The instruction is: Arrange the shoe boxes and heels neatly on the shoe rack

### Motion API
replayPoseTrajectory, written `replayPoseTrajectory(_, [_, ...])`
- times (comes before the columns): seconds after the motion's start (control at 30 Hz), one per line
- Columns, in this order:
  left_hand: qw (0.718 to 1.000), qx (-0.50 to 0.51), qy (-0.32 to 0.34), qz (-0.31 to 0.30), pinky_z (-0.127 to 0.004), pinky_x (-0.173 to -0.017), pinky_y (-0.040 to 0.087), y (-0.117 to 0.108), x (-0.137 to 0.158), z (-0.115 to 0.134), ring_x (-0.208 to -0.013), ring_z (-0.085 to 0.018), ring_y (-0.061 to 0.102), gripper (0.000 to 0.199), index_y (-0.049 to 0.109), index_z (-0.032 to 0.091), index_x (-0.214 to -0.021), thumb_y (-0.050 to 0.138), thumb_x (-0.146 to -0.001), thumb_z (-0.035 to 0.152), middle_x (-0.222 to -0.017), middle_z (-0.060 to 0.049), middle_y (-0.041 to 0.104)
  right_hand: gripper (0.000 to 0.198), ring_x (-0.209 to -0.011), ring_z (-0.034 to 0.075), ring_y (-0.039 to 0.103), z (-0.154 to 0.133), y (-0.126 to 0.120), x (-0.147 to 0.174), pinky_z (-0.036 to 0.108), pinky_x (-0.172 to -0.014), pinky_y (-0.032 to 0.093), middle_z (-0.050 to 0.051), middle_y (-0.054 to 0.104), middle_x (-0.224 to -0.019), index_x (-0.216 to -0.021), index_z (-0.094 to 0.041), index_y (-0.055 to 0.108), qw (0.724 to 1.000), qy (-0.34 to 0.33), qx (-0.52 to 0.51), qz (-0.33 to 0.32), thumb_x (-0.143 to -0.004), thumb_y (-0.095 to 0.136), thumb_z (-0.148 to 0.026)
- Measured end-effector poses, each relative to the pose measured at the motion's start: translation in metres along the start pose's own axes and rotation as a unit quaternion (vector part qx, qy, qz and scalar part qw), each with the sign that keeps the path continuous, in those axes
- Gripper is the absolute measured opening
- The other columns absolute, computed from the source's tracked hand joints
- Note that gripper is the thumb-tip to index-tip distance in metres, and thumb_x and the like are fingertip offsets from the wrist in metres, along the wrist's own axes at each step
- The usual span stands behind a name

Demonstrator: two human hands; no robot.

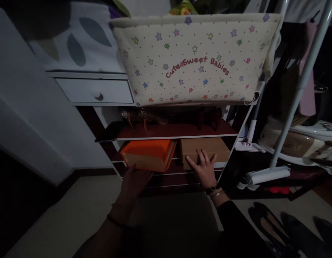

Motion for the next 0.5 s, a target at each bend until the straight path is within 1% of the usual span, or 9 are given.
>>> replayPoseTrajectory(0.1, [1.000,-0.001,0.007,0.005,-0.046,-0.109,0.050,-0.009,0.004,0.017,-0.099,-0.022,0.066,0.021,0.060,0.021,-0.096,0.053,-0.097,0.041,-0.102,-0.010,0.065,0.067,-0.149,0.038,0.033,-0.002,-0.029,0.025,0.083,-0.116,0.015,0.011,0.032,-0.162,-0.150,-0.049,0.048,1.000,-0.018,-0.007,0.010,-0.095,0.063,-0.013])
replayPoseTrajectory(0.2, [1.000,-0.006,0.017,0.016,-0.046,-0.109,0.050,-0.016,0.007,0.027,-0.100,-0.022,0.066,0.024,0.060,0.020,-0.097,0.052,-0.098,0.043,-0.102,-0.010,0.064,0.069,-0.148,0.038,0.036,0.004,-0.061,0.063,0.083,-0.118,0.015,0.007,0.037,-0.159,-0.143,-0.056,0.053,0.999,0.005,-0.051,-0.005,-0.091,0.066,-0.012])
replayPoseTrajectory(0.3, [0.999,-0.014,0.026,0.014,-0.047,-0.110,0.048,-0.020,0.009,0.030,-0.102,-0.022,0.066,0.021,0.060,0.021,-0.096,0.050,-0.099,0.038,-0.106,-0.010,0.064,0.064,-0.146,0.039,0.041,0.016,-0.104,0.112,0.084,-0.119,0.017,0.001,0.046,-0.151,-0.124,-0.064,0.064,0.989,0.056,-0.133,0.032,-0.082,0.074,-0.017])
replayPoseTrajectory(0.33, [0.999,-0.017,0.025,0.014,-0.047,-0.111,0.048,-0.021,0.010,0.029,-0.102,-0.023,0.066,0.020,0.061,0.021,-0.096,0.049,-0.100,0.037,-0.108,-0.010,0.064,0.058,-0.144,0.040,0.045,0.022,-0.117,0.129,0.085,-0.119,0.018,-0.001,0.050,-0.148,-0.116,-0.065,0.068,0.981,0.083,-0.171,0.045,-0.078,0.078,-0.021])
replayPoseTrajectory(0.37, [0.999,-0.020,0.024,0.013,-0.048,-0.111,0.047,-0.023,0.011,0.028,-0.103,-0.023,0.066,0.019,0.061,0.020,-0.097,0.049,-0.100,0.035,-0.110,-0.010,0.064,0.053,-0.142,0.041,0.047,0.032,-0.128,0.148,0.086,-0.119,0.018,-0.002,0.053,-0.145,-0.108,-0.064,0.071,0.967,0.138,-0.206,0.054,-0.072,0.084,-0.027])
replayPoseTrajectory(0.4, [0.999,-0.021,0.025,0.013,-0.048,-0.111,0.046,-0.024,0.012,0.027,-0.104,-0.023,0.066,0.018,0.061,0.020,-0.098,0.049,-0.100,0.034,-0.112,-0.011,0.064,0.054,-0.142,0.045,0.047,0.046,-0.137,0.169,0.087,-0.118,0.017,-0.002,0.055,-0.144,-0.103,-0.062,0.073,0.944,0.215,-0.239,0.069,-0.061,0.091,-0.033])
replayPoseTrajectory(0.43, [0.999,-0.023,0.026,0.010,-0.048,-0.111,0.046,-0.025,0.013,0.026,-0.106,-0.023,0.066,0.017,0.062,0.021,-0.100,0.049,-0.100,0.033,-0.115,-0.011,0.064,0.065,-0.143,0.048,0.044,0.063,-0.146,0.193,0.086,-0.119,0.018,-0.003,0.054,-0.146,-0.100,-0.062,0.073,0.907,0.306,-0.273,0.098,-0.046,0.097,-0.036])
replayPoseTrajectory(0.47, [0.999,-0.024,0.029,0.008,-0.048,-0.111,0.046,-0.026,0.015,0.026,-0.107,-0.023,0.066,0.017,0.062,0.021,-0.102,0.049,-0.100,0.031,-0.117,-0.011,0.064,0.078,-0.146,0.049,0.040,0.077,-0.151,0.220,0.082,-0.121,0.023,-0.004,0.050,-0.150,-0.100,-0.064,0.072,0.851,0.403,-0.313,0.126,-0.033,0.100,-0.035])
replayPoseTrajectory(0.5, [0.999,-0.026,0.033,0.007,-0.047,-0.111,0.046,-0.027,0.016,0.026,-0.108,-0.023,0.066,0.017,0.063,0.022,-0.104,0.049,-0.100,0.030,-0.119,-0.011,0.064,0.091,-0.149,0.050,0.035,0.087,-0.153,0.247,0.079,-0.119,0.031,-0.006,0.046,-0.154,-0.104,-0.066,0.070,0.785,0.487,-0.352,0.149,-0.024,0.100,-0.033])
Point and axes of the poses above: each hand's wrist, its own x-axis away from the middle knuckle, its own y-axis out of the palm, z = x × y, the point moved 10 cm from there along -x, towards the middle knuckle
